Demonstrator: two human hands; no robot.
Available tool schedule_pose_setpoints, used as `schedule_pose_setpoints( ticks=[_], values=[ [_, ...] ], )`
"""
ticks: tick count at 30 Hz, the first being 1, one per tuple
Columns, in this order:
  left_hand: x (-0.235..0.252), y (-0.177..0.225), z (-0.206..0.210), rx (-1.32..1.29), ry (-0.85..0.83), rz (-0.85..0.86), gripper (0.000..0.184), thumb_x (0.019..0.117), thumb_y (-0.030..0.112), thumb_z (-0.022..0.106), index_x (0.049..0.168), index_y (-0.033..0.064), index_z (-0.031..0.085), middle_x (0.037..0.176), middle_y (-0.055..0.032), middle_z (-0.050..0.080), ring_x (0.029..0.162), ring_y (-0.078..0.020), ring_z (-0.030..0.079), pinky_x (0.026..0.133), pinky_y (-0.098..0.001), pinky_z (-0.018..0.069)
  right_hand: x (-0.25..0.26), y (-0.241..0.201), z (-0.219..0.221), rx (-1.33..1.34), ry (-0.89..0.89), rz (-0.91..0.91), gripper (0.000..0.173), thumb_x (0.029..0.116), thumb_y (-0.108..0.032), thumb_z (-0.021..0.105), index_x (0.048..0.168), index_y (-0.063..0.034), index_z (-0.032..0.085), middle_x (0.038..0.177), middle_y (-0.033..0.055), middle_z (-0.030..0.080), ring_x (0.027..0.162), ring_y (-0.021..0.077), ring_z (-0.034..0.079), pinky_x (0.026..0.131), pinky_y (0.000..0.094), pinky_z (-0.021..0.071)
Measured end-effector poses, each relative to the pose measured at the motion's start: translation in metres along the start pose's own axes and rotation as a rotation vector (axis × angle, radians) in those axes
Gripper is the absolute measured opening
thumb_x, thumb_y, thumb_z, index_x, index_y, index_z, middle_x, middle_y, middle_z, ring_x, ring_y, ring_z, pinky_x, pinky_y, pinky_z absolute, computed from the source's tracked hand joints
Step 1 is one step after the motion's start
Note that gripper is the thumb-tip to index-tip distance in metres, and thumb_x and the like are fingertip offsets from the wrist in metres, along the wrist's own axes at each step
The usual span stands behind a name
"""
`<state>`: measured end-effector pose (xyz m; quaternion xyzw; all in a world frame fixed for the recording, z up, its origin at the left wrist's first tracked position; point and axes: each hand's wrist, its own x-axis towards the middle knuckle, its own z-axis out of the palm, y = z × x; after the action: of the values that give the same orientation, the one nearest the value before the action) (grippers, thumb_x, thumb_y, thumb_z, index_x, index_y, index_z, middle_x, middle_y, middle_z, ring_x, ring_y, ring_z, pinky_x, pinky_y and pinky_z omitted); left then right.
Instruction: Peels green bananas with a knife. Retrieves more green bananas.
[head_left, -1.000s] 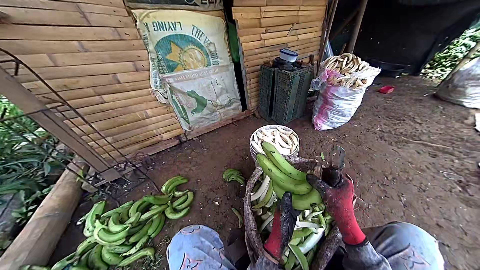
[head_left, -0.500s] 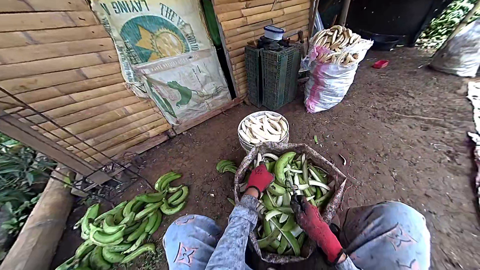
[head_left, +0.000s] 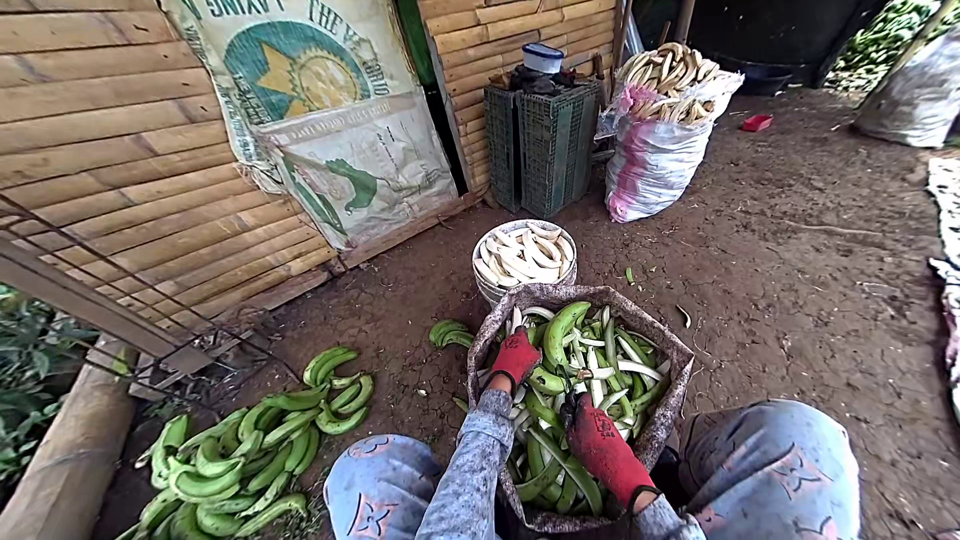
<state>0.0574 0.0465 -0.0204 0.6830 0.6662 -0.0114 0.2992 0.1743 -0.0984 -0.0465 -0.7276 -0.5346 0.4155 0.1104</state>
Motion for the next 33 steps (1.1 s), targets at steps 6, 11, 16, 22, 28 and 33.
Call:
schedule_pose_setpoints(
  ticks=[6, 11, 16, 22, 28, 33],
  values=[
    [0.001, -0.005, -0.002, -0.006, -0.024, 0.015, 0.065, 0.0994, 0.027, 0.063, 0.151, -0.0029, 0.038, 0.148, -0.0256, 0.049, 0.141, -0.0348, 0.046, 0.117, -0.0508, 0.0363, -0.001, -0.004, 0.002, -0.068, -0.012, 0.028, 0.042, 0.1094, -0.035, 0.041, 0.139, -0.0053, 0.046, 0.122, 0.018, 0.067, 0.117, 0.0317, 0.067, 0.099, 0.05, 0.0521],
    [-0.005, -0.015, 0.001, 0.0, 0.0, 0.027, 0.067, 0.0983, 0.027, 0.064, 0.152, -0.0024, 0.037, 0.15, -0.0249, 0.048, 0.142, -0.0347, 0.045, 0.118, -0.051, 0.0352, 0.007, -0.014, -0.002, -0.109, -0.046, 0.022, 0.047, 0.108, -0.033, 0.045, 0.143, -0.0021, 0.045, 0.131, 0.0211, 0.063, 0.125, 0.0336, 0.063, 0.104, 0.0521, 0.0492],
    [-0.005, -0.014, 0.005, -0.015, 0.019, 0.023, 0.071, 0.0959, 0.03, 0.068, 0.152, -0.0014, 0.038, 0.15, -0.0246, 0.048, 0.142, -0.0348, 0.045, 0.118, -0.0507, 0.0351, 0.014, -0.017, -0.003, -0.214, -0.035, 0.05, 0.049, 0.105, -0.032, 0.05, 0.142, 0.0002, 0.046, 0.134, 0.0222, 0.062, 0.125, 0.0357, 0.062, 0.102, 0.0549, 0.0499],
    [0.0, -0.027, 0.009, -0.089, 0.084, 0.05, 0.068, 0.0967, 0.03, 0.068, 0.151, -0.0022, 0.04, 0.15, -0.0236, 0.049, 0.142, -0.0328, 0.045, 0.119, -0.0483, 0.0341, 0.011, -0.013, -0.015, -0.371, -0.062, 0.03, 0.052, 0.1043, -0.03, 0.05, 0.144, 0.0025, 0.043, 0.135, 0.0254, 0.061, 0.126, 0.0401, 0.061, 0.101, 0.0583, 0.0494],
    [-0.019, -0.052, -0.014, -0.256, 0.219, 0.096, 0.062, 0.0936, 0.035, 0.073, 0.144, 0.0046, 0.054, 0.143, -0.0195, 0.057, 0.136, -0.0302, 0.052, 0.117, -0.0483, 0.0377, 0.012, -0.021, -0.045, -0.358, -0.065, -0.031, 0.047, 0.1065, -0.038, 0.048, 0.134, -0.0003, 0.057, 0.13, 0.024, 0.064, 0.124, 0.0398, 0.061, 0.102, 0.0608, 0.0468],
    [-0.046, -0.065, -0.046, -0.974, 0.291, 0.297, 0.042, 0.1122, 0.031, 0.036, 0.13, 0.0001, 0.059, 0.105, -0.0103, 0.067, 0.087, -0.0131, 0.065, 0.08, -0.0324, 0.056, -0.002, -0.034, -0.094, -0.146, 0.065, -0.493, 0.038, 0.1077, -0.037, 0.047, 0.122, -0.0079, 0.068, 0.105, 0.0156, 0.071, 0.1, 0.0302, 0.068, 0.092, 0.0529, 0.0513]
  ],
)
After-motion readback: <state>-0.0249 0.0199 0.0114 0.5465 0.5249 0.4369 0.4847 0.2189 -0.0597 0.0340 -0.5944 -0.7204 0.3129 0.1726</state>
